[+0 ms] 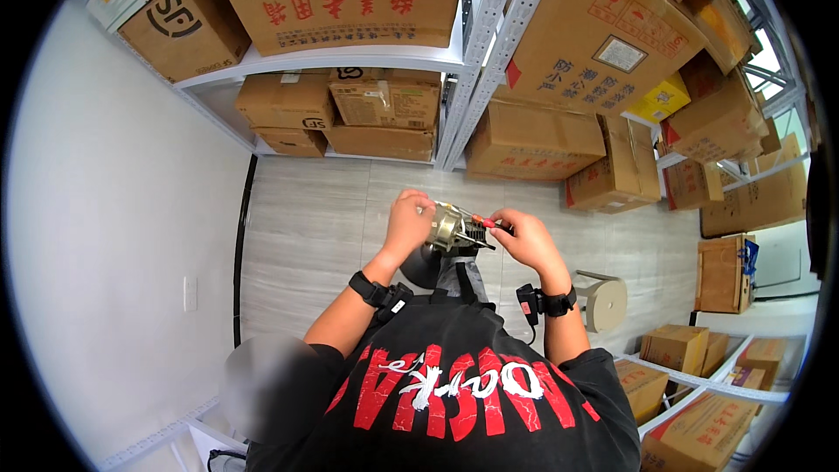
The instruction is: The person uses a screwdriver to loosen and tighten screws on a brass-colored electrical component, likely a fan motor. They repeatedly adjust the component, remove and reinsert a small white plastic piece, and manipulate wires while working in a storage room.
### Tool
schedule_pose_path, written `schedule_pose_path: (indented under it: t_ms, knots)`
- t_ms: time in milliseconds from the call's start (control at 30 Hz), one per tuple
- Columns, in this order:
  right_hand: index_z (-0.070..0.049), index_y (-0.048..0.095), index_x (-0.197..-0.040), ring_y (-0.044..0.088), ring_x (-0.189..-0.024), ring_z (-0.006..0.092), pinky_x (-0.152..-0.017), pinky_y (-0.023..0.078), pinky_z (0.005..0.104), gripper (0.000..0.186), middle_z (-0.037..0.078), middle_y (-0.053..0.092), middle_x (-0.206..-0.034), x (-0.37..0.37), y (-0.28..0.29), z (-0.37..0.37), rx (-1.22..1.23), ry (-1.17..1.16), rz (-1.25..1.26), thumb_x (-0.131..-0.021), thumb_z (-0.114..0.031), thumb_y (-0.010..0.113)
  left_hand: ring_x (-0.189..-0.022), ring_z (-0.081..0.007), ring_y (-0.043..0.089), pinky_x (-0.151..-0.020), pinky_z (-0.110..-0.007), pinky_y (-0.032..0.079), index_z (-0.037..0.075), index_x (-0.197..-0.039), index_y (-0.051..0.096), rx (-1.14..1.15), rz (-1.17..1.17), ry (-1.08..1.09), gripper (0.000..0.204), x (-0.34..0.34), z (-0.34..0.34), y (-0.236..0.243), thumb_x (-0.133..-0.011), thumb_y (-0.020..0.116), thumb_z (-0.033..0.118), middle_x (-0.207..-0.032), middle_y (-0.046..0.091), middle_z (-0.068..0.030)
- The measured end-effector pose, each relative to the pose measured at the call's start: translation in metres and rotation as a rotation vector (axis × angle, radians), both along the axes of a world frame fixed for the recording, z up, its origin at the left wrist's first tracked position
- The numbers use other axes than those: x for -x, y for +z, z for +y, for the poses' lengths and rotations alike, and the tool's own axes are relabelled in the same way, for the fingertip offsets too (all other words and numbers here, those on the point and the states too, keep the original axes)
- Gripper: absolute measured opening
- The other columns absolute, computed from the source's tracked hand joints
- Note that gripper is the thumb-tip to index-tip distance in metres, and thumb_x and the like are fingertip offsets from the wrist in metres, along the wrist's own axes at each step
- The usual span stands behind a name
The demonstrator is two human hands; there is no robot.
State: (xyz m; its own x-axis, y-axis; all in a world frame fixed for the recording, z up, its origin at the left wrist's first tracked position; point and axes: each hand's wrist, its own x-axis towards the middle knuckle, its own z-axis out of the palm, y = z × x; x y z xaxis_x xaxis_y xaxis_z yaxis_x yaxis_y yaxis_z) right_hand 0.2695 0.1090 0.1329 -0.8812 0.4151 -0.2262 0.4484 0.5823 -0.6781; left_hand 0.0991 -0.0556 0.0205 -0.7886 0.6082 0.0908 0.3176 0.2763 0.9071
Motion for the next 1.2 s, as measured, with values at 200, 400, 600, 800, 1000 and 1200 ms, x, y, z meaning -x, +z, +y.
schedule_pose_path:
  t_ms: [200, 400, 600, 800, 1000, 1200]
  knots:
    - [-0.007, 0.071, -0.103, 0.065, -0.080, 0.0335, -0.070, 0.051, 0.0396, 0.022, 0.016, 0.069, -0.088, -0.005, -0.019, 0.004, -0.017, 0.058, 0.092, -0.088, -0.021, 0.064, -0.099, -0.0309, 0.061, -0.090, -0.037, 0.048, -0.001, -0.082, 0.071, -0.008, -0.008, 0.009, 0.009, -0.002, -0.001, 0.000, -0.080, 0.068, 0.007, -0.102, 0.065, -0.0159]
    - [-0.007, 0.071, -0.103, 0.065, -0.083, 0.0347, -0.073, 0.051, 0.0406, 0.022, 0.016, 0.069, -0.092, -0.013, -0.013, 0.003, -0.065, 0.044, 0.089, -0.089, -0.022, 0.064, -0.100, -0.0310, 0.062, -0.090, -0.037, 0.048, -0.001, -0.082, 0.070, 0.003, 0.032, 0.017, 0.009, -0.002, -0.001, -0.002, -0.081, 0.067, 0.007, -0.102, 0.065, -0.0162]
    - [-0.007, 0.071, -0.103, 0.065, -0.089, 0.0347, -0.076, 0.051, 0.0408, 0.022, 0.015, 0.070, -0.096, -0.011, -0.015, 0.000, -0.069, 0.056, 0.096, -0.089, -0.022, 0.063, -0.099, -0.0307, 0.062, -0.090, -0.036, 0.048, -0.002, -0.082, 0.070, -0.013, 0.012, 0.000, 0.009, 0.000, -0.001, -0.002, -0.081, 0.067, 0.007, -0.101, 0.065, -0.0158]
    - [-0.007, 0.071, -0.103, 0.065, -0.090, 0.0348, -0.078, 0.051, 0.0408, 0.022, 0.015, 0.069, -0.097, -0.011, -0.010, -0.001, -0.070, 0.045, 0.058, -0.089, -0.022, 0.063, -0.098, -0.0302, 0.062, -0.090, -0.036, 0.048, -0.002, -0.083, 0.070, -0.018, -0.009, 0.005, 0.008, 0.000, -0.001, -0.003, -0.081, 0.067, 0.006, -0.100, 0.065, -0.0154]
    - [-0.006, 0.071, -0.103, 0.065, -0.090, 0.0354, -0.078, 0.051, 0.0412, 0.023, 0.016, 0.069, -0.096, -0.012, -0.009, -0.001, -0.092, 0.048, 0.080, -0.089, -0.021, 0.063, -0.099, -0.0309, 0.061, -0.090, -0.038, 0.048, 0.000, -0.082, 0.069, -0.033, -0.011, 0.008, 0.008, -0.001, 0.000, -0.008, -0.080, 0.066, 0.007, -0.100, 0.065, -0.0147]
    - [-0.005, 0.071, -0.102, 0.065, -0.089, 0.0351, -0.077, 0.051, 0.0409, 0.023, 0.015, 0.069, -0.095, -0.011, -0.010, -0.001, -0.120, 0.046, 0.117, -0.088, -0.021, 0.064, -0.098, -0.0299, 0.062, -0.090, -0.037, 0.048, -0.002, -0.082, 0.069, -0.029, -0.006, 0.004, 0.008, -0.001, -0.001, -0.007, -0.081, 0.067, 0.006, -0.099, 0.066, -0.0152]
